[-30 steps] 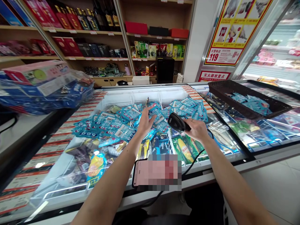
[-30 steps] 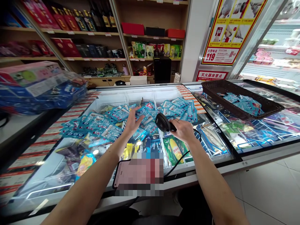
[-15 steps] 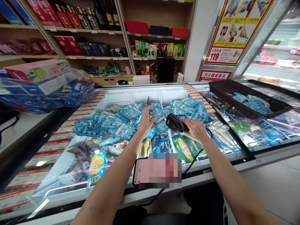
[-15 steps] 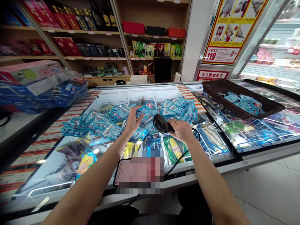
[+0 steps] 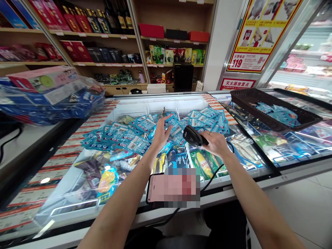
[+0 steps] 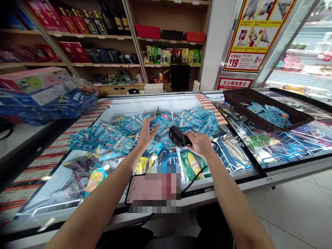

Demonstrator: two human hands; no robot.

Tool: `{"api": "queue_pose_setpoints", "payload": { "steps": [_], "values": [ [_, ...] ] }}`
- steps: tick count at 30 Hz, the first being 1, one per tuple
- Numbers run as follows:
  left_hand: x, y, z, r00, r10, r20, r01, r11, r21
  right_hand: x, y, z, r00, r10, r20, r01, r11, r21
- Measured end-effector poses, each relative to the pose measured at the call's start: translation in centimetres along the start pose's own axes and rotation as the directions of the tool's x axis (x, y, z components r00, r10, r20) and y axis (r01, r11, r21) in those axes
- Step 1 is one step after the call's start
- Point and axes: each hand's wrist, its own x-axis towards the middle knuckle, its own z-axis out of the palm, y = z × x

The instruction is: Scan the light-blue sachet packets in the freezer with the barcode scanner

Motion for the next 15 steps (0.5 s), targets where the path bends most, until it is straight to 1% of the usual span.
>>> {"api": "queue_pose_setpoints", "payload": {
  "steps": [4, 8, 11, 15],
  "values": [
    [-0.1, 0.0, -0.2, 0.997, -0.059, -0.047, 0.058, 0.998, -0.013, -0.2, 0.3, 0.3, 1.000, 0.017, -0.006, -0.017, 1.000, -0.003],
    [0.0, -0.3, -0.8, 0.988, -0.119, -0.101, 0.120, 0.993, 0.010, -0.4, 0.6, 0.5, 0.999, 0.044, -0.025, -0.045, 0.999, -0.016],
    [0.2, -0.2, -1.7, 0.986, -0.107, -0.125, 0.118, 0.989, 0.085, -0.6, 0.7, 0.5, 0.997, 0.061, -0.038, -0.062, 0.998, -0.024],
    [-0.1, 0.0, -3.6, 0.989, -0.064, -0.132, 0.096, 0.964, 0.247, -0.7, 0.6, 0.3, 0.997, 0.060, -0.054, -0.062, 0.998, -0.031]
  ]
}}
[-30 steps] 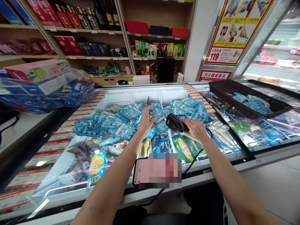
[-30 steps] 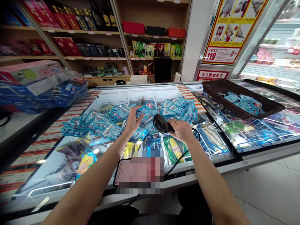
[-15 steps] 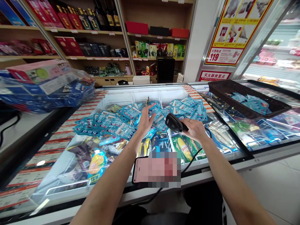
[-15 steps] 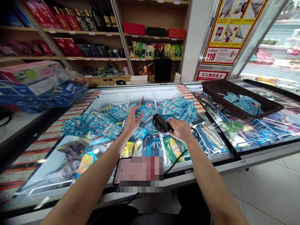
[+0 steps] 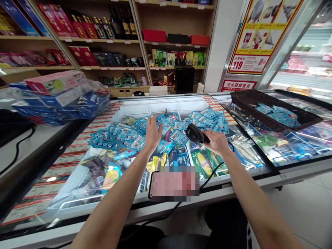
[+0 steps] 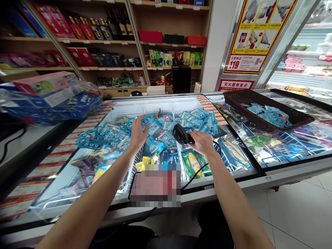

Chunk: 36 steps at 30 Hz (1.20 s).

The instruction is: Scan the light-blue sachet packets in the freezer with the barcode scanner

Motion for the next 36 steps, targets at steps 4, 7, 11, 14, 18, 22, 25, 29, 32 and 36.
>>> {"api": "queue_pose_setpoints", "payload": {
  "steps": [4, 7, 11, 14, 18, 22, 25, 29, 32, 36],
  "values": [
    [-1.0, -0.3, -1.4, 0.998, -0.058, -0.001, 0.057, 0.983, 0.174, 0.0, -0.1, -0.1, 1.000, 0.007, 0.002, -0.007, 1.000, -0.013],
    [-2.0, -0.1, -1.8, 0.996, -0.007, -0.091, 0.034, 0.956, 0.292, -0.1, -0.2, -0.1, 1.000, -0.006, 0.021, 0.006, 1.000, -0.001],
    [-2.3, 0.3, -1.5, 0.996, 0.081, -0.024, -0.070, 0.950, 0.303, -0.1, -0.3, 0.0, 1.000, 0.001, 0.029, -0.001, 1.000, -0.004],
    [-2.2, 0.6, -0.6, 0.994, 0.078, 0.072, -0.093, 0.965, 0.243, 0.0, -0.3, 0.0, 0.998, 0.026, 0.050, -0.025, 1.000, -0.018],
    [-2.3, 1.3, 0.8, 0.984, 0.081, 0.161, -0.121, 0.959, 0.255, 0.1, -0.3, 0.0, 0.997, 0.027, 0.076, -0.025, 0.999, -0.029],
    [-2.6, 2.1, 1.5, 0.967, 0.072, 0.246, -0.142, 0.949, 0.281, 0.1, -0.5, 0.0, 0.997, 0.022, 0.078, -0.019, 0.999, -0.036],
    [-2.6, 2.1, 1.6, 0.947, 0.053, 0.316, -0.130, 0.965, 0.228, 0.1, -0.5, 0.1, 0.997, 0.018, 0.078, -0.015, 0.999, -0.038],
    [-2.3, 1.5, 1.4, 0.929, 0.033, 0.368, -0.070, 0.994, 0.086, 0.1, -0.4, 0.2, 0.997, 0.014, 0.079, -0.011, 0.999, -0.037],
    [-2.0, 1.0, 1.1, 0.933, 0.038, 0.359, 0.008, 0.992, -0.126, 0.0, -0.4, 0.2, 0.997, 0.016, 0.076, -0.013, 0.999, -0.035],
    [-1.7, 0.4, 1.1, 0.956, -0.011, 0.294, 0.099, 0.953, -0.286, 0.0, -0.3, 0.1, 0.997, 0.018, 0.070, -0.016, 1.000, -0.023]
  ]
}}
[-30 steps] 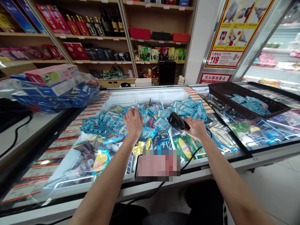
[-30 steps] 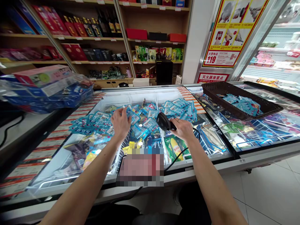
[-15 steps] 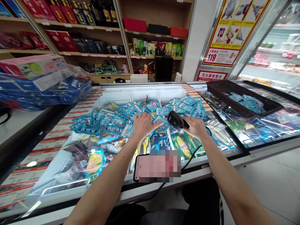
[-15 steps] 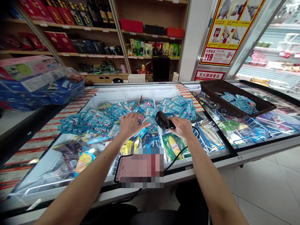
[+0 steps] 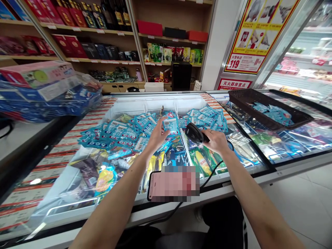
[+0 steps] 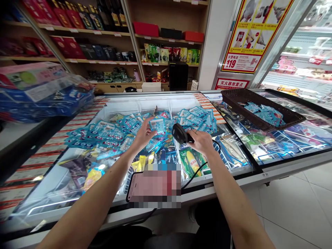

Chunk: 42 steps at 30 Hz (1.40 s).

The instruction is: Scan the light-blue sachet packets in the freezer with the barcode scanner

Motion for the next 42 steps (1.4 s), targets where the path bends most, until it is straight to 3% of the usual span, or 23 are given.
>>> {"api": "queue_pose_setpoints", "payload": {
  "steps": [7, 14, 20, 27, 33, 42],
  "values": [
    [0.4, -1.0, 0.4, 0.983, -0.051, -0.178, 0.043, 0.998, -0.053, 0.0, 0.0, -0.2, 1.000, -0.004, -0.013, 0.004, 1.000, 0.009],
    [0.1, 0.1, -0.5, 0.975, 0.095, -0.201, -0.082, 0.994, 0.070, -0.1, 0.0, -0.2, 0.999, -0.028, -0.043, 0.026, 0.999, -0.045],
    [-0.1, 0.2, -0.5, 0.980, -0.009, -0.198, 0.013, 1.000, 0.023, 0.4, -0.8, -1.6, 0.994, -0.089, -0.057, 0.083, 0.991, -0.102],
    [0.1, 0.4, -0.7, 0.978, 0.033, -0.206, -0.019, 0.998, 0.068, 2.4, -2.0, -3.6, 0.995, -0.099, -0.020, 0.095, 0.984, -0.153],
    [0.1, 0.4, -0.9, 0.980, 0.064, -0.188, -0.049, 0.995, 0.082, 2.3, -2.8, -1.8, 0.991, -0.087, -0.101, 0.080, 0.994, -0.074],
    [0.0, 0.4, -0.8, 0.981, 0.059, -0.187, -0.042, 0.995, 0.093, 1.6, -2.8, -0.3, 0.991, -0.080, -0.103, 0.077, 0.996, -0.034]
  ]
}}
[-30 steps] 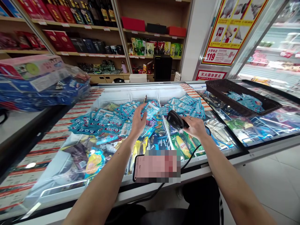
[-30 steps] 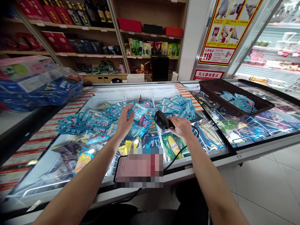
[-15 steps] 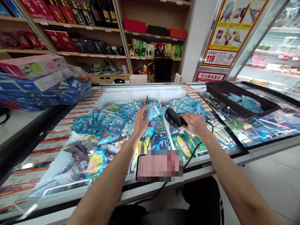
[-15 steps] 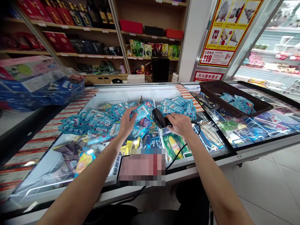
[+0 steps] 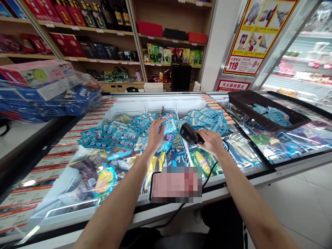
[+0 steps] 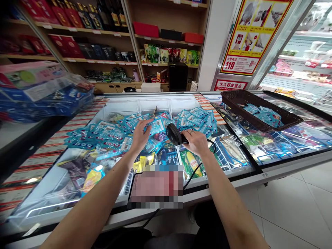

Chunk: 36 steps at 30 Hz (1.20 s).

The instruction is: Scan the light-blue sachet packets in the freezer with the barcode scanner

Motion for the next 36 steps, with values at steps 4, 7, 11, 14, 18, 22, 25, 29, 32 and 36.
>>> {"api": "queue_pose_setpoints", "payload": {
  "steps": [4, 7, 11, 14, 18, 22, 25, 29, 32, 36],
  "values": [
    [-0.02, 0.10, -0.08, 1.000, 0.008, 0.008, -0.008, 1.000, 0.011, -0.16, -0.32, 0.18, 1.000, 0.005, -0.015, -0.004, 1.000, 0.011],
    [-0.04, 0.21, -0.12, 1.000, 0.018, 0.006, -0.018, 1.000, 0.015, -0.24, -0.53, 0.40, 1.000, -0.008, -0.009, 0.009, 1.000, 0.029],
    [-0.01, 0.32, -0.09, 0.999, 0.039, 0.006, -0.039, 0.999, 0.015, -0.18, -0.58, 0.57, 1.000, -0.022, 0.001, 0.022, 0.999, 0.038],
    [0.03, 0.42, -0.04, 0.999, 0.050, 0.003, -0.050, 0.999, 0.014, -0.13, -0.56, 0.61, 1.000, -0.022, 0.006, 0.022, 0.999, 0.040],
    [0.05, 0.57, 0.00, 0.998, 0.062, 0.007, -0.062, 0.998, 0.014, -0.09, -0.52, 0.55, 1.000, -0.020, 0.011, 0.020, 0.999, 0.050],
    [0.03, 0.66, 0.01, 0.998, 0.066, 0.009, -0.066, 0.998, 0.015, -0.05, -0.52, 0.35, 1.000, -0.020, 0.010, 0.019, 0.999, 0.051],
    [0.02, 0.71, -0.02, 0.998, 0.064, 0.014, -0.065, 0.998, 0.019, 0.01, -0.59, 0.19, 0.999, -0.020, 0.026, 0.019, 0.999, 0.043],
    [0.06, 0.69, -0.02, 0.998, 0.057, 0.024, -0.057, 0.998, 0.037, 0.06, -0.70, 0.11, 0.998, -0.017, 0.053, 0.015, 0.999, 0.038],
    [0.10, 0.58, 0.02, 0.998, 0.051, 0.026, -0.052, 0.998, 0.046, 0.04, -0.70, 0.18, 0.998, -0.019, 0.052, 0.017, 0.999, 0.034],
    [0.09, 0.49, 0.03, 0.998, 0.066, 0.023, -0.066, 0.997, 0.036, -0.04, -0.65, 0.25, 0.998, -0.024, 0.052, 0.023, 0.999, 0.030]
  ]
}}
